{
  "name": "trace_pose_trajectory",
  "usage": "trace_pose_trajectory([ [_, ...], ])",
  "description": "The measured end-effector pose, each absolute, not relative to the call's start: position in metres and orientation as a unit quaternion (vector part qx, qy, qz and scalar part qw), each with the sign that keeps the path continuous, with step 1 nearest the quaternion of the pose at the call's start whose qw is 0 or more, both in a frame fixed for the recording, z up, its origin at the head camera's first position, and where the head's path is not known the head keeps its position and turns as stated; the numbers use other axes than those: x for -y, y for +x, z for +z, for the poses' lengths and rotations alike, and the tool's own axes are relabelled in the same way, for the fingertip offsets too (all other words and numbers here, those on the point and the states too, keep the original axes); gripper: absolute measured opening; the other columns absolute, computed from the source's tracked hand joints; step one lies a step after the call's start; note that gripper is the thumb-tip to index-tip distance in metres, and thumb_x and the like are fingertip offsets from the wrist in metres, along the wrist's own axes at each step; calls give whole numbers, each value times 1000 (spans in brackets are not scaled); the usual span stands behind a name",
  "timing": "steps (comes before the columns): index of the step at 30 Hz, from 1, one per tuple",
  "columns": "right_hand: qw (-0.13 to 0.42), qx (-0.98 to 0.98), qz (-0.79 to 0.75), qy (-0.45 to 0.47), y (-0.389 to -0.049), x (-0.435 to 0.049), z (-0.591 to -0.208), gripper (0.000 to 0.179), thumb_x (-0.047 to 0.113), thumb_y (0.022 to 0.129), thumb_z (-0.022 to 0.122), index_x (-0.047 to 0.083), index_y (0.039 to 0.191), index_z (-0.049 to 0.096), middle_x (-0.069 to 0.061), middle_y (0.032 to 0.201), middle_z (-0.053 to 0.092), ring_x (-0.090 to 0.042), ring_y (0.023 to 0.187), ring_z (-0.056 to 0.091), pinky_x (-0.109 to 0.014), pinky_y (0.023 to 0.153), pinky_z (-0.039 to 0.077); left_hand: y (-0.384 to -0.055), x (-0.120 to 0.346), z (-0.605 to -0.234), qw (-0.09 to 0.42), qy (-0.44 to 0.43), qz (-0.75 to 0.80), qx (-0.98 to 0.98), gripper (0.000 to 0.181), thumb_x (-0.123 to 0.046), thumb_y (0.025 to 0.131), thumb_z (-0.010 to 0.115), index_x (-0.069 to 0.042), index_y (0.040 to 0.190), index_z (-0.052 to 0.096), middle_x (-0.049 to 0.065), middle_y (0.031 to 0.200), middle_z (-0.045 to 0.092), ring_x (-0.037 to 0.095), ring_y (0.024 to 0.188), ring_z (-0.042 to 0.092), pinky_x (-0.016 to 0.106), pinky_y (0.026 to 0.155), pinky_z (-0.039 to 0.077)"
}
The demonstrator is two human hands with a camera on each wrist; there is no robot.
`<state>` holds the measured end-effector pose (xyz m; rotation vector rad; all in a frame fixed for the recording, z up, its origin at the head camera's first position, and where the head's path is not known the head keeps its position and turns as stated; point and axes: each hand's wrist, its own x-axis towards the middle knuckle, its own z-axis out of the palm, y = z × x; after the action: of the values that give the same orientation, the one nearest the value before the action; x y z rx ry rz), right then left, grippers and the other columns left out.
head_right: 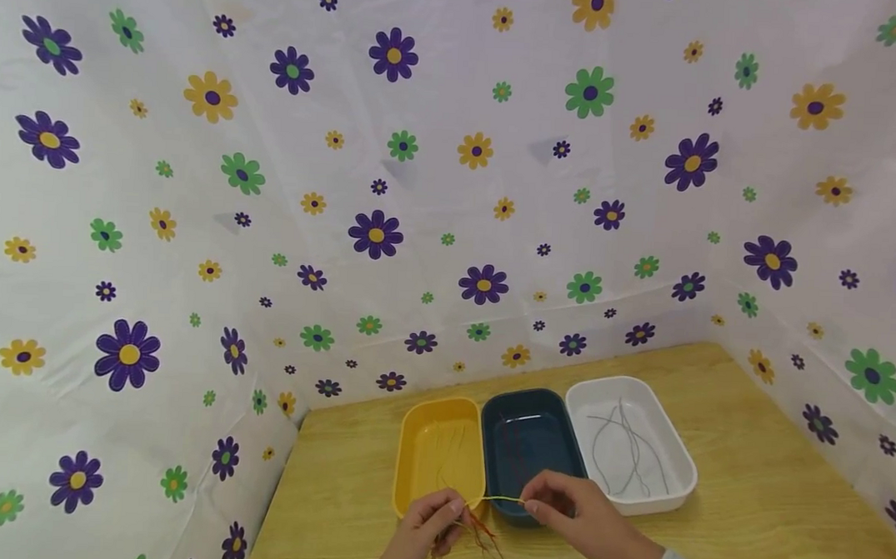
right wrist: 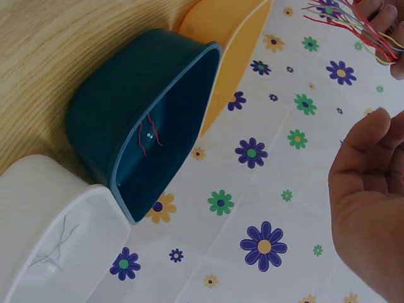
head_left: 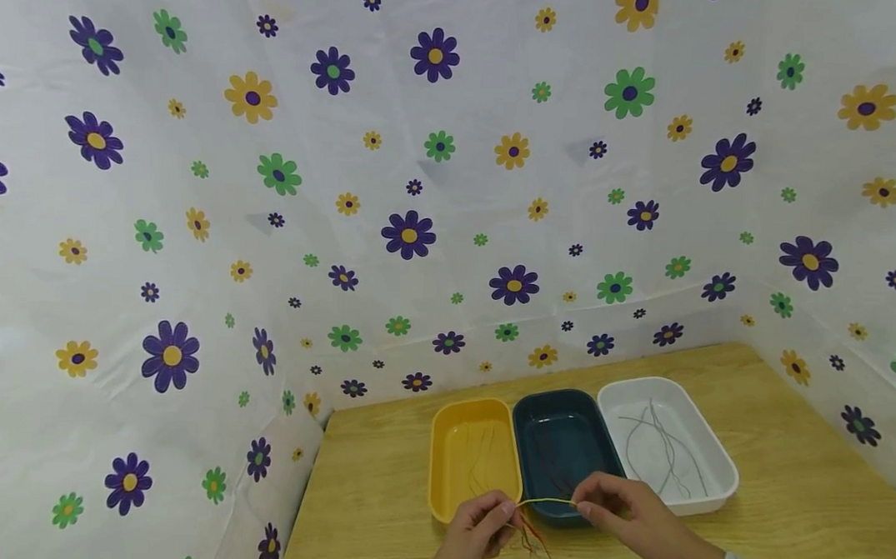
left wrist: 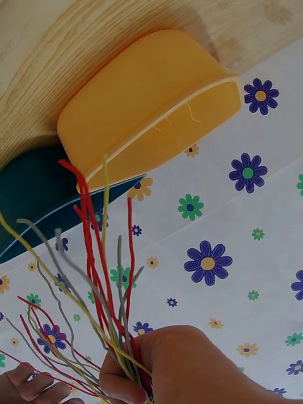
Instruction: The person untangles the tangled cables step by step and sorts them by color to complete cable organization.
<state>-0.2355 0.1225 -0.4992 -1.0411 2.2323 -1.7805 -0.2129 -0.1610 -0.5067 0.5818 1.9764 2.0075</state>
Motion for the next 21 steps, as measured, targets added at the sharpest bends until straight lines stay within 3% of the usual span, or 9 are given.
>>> trace_pose_trajectory([
  [8,44,-709,-558,-430,-241,-137,-505,21,0,103,59,10,115,74,1,96,71,-4,76,60,-24,63,53,-211,168,-507,147,173,676,-701,42,-15,108,52,26,99,52,-10,63,45,-2,51,34,16,50,29],
  [14,36,-715,-556,-421,-244,-151,-503,20,2,102,62,12,113,75,4,94,70,-2,74,58,-24,62,53,-212,171,-509,141,189,662,-711,39,-14,107,53,24,97,55,-9,64,45,-2,51,34,15,50,30],
  [21,-12,-737,-507,-447,-247,-160,-495,23,2,101,64,21,110,74,8,90,67,3,69,53,-20,58,50,-214,170,-510,185,205,623,-732,36,-13,105,56,20,94,61,-8,69,49,-2,59,41,15,59,35],
])
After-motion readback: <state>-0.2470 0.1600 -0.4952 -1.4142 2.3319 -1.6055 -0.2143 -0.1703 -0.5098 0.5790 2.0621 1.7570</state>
